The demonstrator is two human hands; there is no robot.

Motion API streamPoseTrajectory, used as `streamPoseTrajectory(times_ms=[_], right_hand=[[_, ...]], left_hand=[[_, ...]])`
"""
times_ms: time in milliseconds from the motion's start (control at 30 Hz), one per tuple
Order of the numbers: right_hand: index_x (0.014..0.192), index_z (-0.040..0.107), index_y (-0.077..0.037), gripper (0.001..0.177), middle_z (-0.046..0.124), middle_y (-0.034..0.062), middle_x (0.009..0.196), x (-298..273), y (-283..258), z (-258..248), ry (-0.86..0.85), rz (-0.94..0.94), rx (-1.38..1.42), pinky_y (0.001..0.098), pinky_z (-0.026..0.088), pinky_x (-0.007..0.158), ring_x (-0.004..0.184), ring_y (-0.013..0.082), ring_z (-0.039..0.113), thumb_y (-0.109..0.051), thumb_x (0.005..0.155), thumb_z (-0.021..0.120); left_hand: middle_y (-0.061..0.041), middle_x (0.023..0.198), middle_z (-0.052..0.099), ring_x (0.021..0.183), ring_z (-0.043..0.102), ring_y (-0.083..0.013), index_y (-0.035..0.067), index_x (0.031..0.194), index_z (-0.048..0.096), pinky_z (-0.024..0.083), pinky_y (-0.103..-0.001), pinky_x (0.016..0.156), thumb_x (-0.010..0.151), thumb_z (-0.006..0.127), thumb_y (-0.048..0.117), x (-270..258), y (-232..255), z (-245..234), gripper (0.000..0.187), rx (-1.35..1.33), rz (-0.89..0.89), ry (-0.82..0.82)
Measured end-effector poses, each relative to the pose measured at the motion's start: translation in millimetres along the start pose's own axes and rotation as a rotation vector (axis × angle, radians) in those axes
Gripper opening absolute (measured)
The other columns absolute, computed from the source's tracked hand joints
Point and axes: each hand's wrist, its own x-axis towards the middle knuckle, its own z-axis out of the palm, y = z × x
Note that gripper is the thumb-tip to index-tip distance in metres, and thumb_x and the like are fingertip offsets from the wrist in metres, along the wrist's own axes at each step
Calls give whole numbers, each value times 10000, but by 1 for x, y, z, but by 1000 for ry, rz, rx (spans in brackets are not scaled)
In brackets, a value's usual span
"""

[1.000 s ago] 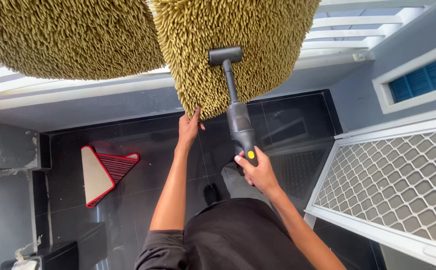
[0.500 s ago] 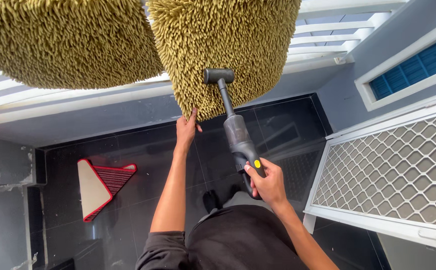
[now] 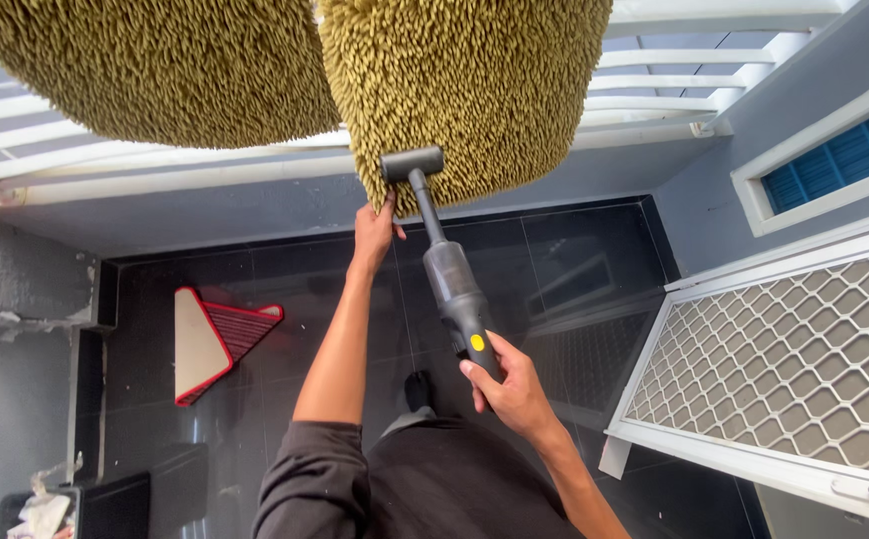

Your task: The person vacuums two shaggy green rugs hanging over a balcony railing using a handheld vacuum cleaner.

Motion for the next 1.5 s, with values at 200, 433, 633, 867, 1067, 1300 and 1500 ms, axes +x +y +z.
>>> streamPoseTrajectory(times_ms=[200, 433, 633, 867, 1067, 1300, 1500], right_hand=[[1160, 649, -48, 276, 475, -55, 576, -12, 13, 6, 173, 51, 95, 223, 351, 401, 453, 22, 431, -238, 961, 665], [971, 706, -22, 227, 478, -54, 544, -27, 21, 0, 283, 10, 61, 230, 305, 387, 436, 22, 413, -249, 958, 699], [836, 711, -53, 258, 497, -44, 518, -13, 17, 4, 317, -56, -117, 238, 324, 397, 430, 25, 433, -281, 955, 688], [672, 605, -43, 435, 496, -35, 497, 22, 19, 30, 368, 20, -150, 246, 358, 398, 423, 39, 467, -351, 970, 678], [696, 618, -34, 457, 499, -10, 483, 68, 8, 47, 417, 57, -31, 257, 347, 364, 388, 62, 461, -373, 1001, 619], [706, 590, -35, 473, 515, 7, 492, 127, -14, 55, 419, -46, -77, 256, 381, 377, 402, 73, 498, -382, 1026, 574], [669, 541, -47, 497, 519, 18, 495, 110, 15, 53, 354, 13, -87, 280, 405, 382, 404, 86, 509, -381, 1036, 524]], left_hand=[[-103, 738, 678, 480, 667, -181, -63, 955, 637, 537, -333, 456, 1029, 568, 336, -9, 40, 4, 412, 232, -2, 69], [-164, 702, 758, 647, 726, -309, -13, 851, 693, 564, -437, 685, 1013, 443, 287, -28, 93, 4, 422, 666, 64, 25], [-233, 778, 690, 806, 658, -463, 8, 840, 711, 507, -525, 752, 1032, 448, 359, -23, 79, -7, 479, 801, 232, 13], [-240, 717, 634, 677, 642, -387, -44, 907, 649, 490, -467, 681, 1057, 474, 345, -17, 47, -21, 453, 539, 170, -59], [-168, 678, 595, 619, 540, -275, -68, 973, 629, 450, -434, 643, 1058, 505, 316, -16, 31, -13, 413, 497, 109, -62], [-12, 620, 449, 554, 403, -127, -11, 831, 593, 322, -341, 512, 1070, 519, 299, -21, 14, -9, 398, 147, -62, -132], [17, 617, 501, 535, 441, -87, 52, 770, 590, 342, -309, 501, 1024, 531, 330, -4, -5, -32, 381, 111, -134, -137]])
